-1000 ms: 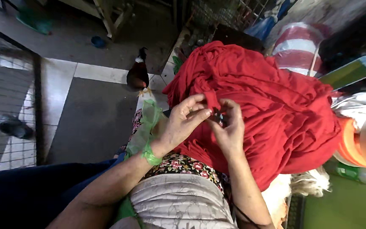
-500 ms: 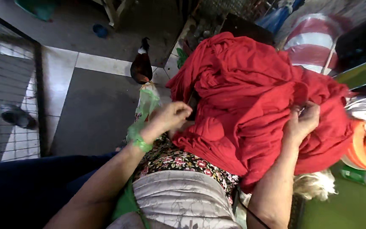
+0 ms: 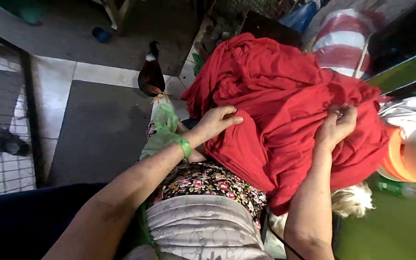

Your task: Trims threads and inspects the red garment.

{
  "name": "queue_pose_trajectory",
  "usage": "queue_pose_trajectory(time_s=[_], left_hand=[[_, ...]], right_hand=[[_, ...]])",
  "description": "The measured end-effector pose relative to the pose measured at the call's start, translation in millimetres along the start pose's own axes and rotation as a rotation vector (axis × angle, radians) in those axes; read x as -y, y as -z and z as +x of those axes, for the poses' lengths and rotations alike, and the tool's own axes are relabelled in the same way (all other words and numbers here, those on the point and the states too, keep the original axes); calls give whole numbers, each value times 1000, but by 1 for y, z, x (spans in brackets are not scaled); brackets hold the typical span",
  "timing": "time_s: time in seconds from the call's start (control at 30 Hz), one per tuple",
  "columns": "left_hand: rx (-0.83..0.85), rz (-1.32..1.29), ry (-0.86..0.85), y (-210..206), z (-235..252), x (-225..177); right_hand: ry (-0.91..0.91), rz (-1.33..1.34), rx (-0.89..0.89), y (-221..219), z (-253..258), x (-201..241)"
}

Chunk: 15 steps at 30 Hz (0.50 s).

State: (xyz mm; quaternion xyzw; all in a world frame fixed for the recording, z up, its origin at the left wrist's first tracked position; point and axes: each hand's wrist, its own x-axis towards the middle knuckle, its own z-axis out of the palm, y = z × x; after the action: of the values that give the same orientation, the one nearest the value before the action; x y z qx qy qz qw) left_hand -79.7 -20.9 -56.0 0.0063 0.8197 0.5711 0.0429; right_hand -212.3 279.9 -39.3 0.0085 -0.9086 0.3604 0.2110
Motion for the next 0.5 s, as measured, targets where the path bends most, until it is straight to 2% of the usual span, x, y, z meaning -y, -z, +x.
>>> queue_pose_trajectory(time_s=[0.1,0.33,0.5], left_hand=[[59,-20,79,6,-1,4],[-10,22,178,11,-39,9],[-47,140,248,28,-60,-10]], right_hand=[[22,17,14,2,-6,-1],[19,67,40,9,-18,-4],[32,111,25,7,-19,-4]])
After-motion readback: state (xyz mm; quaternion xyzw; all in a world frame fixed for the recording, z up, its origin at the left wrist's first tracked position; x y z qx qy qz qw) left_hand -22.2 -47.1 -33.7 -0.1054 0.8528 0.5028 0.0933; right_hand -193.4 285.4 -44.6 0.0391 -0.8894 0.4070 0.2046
